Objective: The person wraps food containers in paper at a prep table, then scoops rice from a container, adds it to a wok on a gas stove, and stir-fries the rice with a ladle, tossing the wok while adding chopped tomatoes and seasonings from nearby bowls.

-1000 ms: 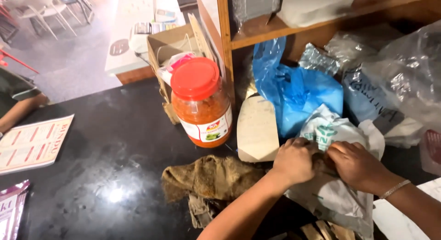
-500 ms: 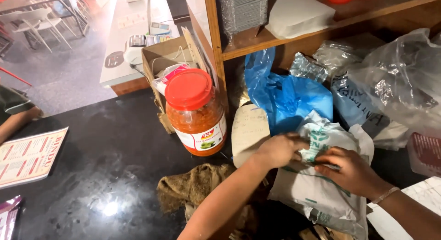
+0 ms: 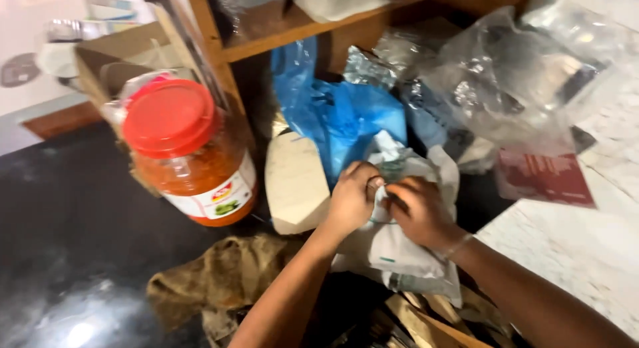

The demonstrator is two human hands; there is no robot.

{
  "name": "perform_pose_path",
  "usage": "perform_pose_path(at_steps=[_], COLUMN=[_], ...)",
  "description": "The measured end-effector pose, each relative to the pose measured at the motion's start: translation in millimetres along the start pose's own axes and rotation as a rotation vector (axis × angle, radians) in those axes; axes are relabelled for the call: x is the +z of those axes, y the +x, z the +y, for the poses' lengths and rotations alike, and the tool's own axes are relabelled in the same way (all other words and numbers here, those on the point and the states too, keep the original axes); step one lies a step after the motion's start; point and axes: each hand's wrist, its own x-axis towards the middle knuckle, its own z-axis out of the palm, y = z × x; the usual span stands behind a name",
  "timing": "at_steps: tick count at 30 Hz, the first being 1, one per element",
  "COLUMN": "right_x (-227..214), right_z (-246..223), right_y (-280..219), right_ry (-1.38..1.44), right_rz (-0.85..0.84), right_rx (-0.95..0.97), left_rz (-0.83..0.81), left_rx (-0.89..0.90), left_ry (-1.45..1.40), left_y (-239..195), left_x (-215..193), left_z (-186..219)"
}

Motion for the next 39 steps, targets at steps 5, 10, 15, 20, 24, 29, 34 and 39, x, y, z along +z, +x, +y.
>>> perform_pose_path(at_steps=[5,10,15,20,24,29,34,39], right_x=[8.0,-24.7,-63.9,-47.1,-48.0,-86.0,-101.6,-88.0], right_z=[33.5,21.8,19.7,29.0,28.6,28.4,64.8,16.7], right_y=[-0.9,3.1,-14.4,-18.9,-7.4,1.3,-28.6,-15.7], right_ry=[0.381,0.248,0.08,0.35,0.372,-0.129,-0.197,-0.051], right_rz=[-0.313,-0.565,-0.555,-0.274,-0.452,-0.343,-0.353,-0.256], right_rx=[0.122,0.083,-0.041,-0.156,-0.093,-0.552,-0.405,-0.299], left_rz=[-0.036,-0.143,-0.146,-0.621,-0.689,-0.76,-0.866,-0.552], left_rx=[0.112,0.089,0.205,0.449,0.459,0.621,0.529,0.57], left_ry=[0.316,0.438,0.401,0.067,0.257,0.478,0.649,0.652], left_y=[-0.2,9.6,13.4,2.5,12.0,-5.8,-13.2,-23.5], left_x=[12.9,8.9,-12.9,-28.0,-41.4,-89.2,-121.0,-117.9], left_z=[-11.8,-24.0,-0.6,17.8,33.4,7.7,-10.9,18.7])
